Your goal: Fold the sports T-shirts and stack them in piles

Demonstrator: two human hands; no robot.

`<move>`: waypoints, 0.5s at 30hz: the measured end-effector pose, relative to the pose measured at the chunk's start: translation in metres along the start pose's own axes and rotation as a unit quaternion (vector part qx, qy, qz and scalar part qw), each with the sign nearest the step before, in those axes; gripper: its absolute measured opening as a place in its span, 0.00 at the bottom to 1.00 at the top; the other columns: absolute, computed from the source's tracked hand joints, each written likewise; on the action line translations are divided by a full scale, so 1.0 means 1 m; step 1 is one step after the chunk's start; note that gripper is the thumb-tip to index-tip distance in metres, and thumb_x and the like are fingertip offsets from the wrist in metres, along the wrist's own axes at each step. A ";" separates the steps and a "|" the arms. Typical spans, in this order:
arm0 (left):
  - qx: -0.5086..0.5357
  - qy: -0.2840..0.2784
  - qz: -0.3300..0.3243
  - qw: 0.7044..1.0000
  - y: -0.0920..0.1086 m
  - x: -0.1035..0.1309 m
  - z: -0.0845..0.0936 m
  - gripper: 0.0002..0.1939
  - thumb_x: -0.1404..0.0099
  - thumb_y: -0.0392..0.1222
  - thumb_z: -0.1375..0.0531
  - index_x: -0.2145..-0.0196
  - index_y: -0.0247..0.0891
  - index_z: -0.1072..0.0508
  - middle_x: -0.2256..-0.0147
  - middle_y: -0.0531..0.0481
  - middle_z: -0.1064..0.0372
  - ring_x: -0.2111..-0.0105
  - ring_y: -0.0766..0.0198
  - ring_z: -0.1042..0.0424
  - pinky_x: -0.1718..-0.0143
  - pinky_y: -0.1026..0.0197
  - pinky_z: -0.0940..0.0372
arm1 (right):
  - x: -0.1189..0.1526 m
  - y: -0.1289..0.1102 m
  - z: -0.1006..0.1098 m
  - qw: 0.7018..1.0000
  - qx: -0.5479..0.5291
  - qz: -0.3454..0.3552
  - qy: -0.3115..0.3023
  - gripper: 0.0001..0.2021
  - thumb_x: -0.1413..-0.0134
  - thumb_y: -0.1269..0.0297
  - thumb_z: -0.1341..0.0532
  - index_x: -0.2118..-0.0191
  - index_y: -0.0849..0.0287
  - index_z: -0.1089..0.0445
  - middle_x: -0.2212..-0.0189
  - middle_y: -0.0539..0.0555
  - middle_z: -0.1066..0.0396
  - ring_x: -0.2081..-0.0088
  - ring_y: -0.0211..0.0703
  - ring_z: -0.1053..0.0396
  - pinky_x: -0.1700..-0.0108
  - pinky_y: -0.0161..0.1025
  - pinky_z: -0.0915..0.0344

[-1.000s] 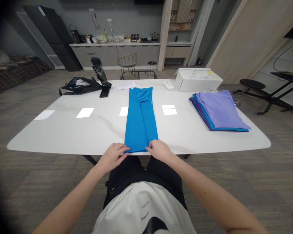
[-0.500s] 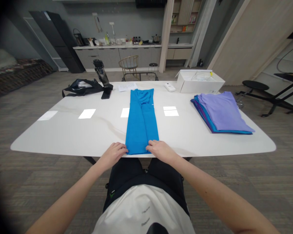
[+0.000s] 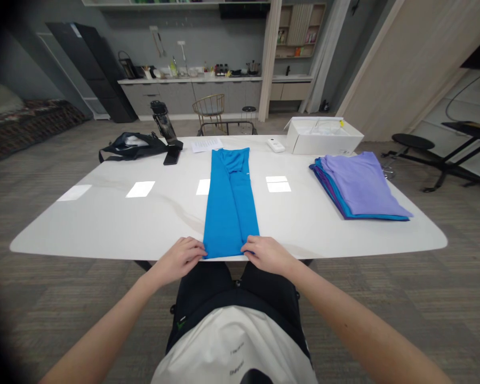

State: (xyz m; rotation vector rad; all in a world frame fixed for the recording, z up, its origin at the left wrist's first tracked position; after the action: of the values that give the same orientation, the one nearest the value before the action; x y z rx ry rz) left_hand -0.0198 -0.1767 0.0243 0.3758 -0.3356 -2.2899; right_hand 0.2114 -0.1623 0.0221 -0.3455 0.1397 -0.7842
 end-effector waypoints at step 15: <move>0.036 0.031 -0.028 0.999 -0.033 0.000 -0.008 0.17 0.23 0.40 0.48 0.46 0.47 0.23 0.45 0.43 0.26 0.43 0.57 0.29 0.41 0.51 0.34 | 0.033 0.047 0.007 0.989 0.141 0.037 0.009 0.17 0.27 0.67 0.49 0.42 0.54 0.29 0.50 0.60 0.28 0.55 0.49 0.29 0.54 0.43 0.35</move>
State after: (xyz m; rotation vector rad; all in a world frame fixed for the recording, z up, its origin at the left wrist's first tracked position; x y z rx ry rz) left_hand -0.0387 -0.1562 0.0054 0.4969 -0.3801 -2.3195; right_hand 0.2671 -0.1532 0.0123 -0.0650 0.0569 -0.7234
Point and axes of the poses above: each hand's wrist, its own x-axis away from the middle knuckle, its own z-axis out of the back of the hand, y = z × x, the point moved 8 cm from there along -x, towards the middle knuckle
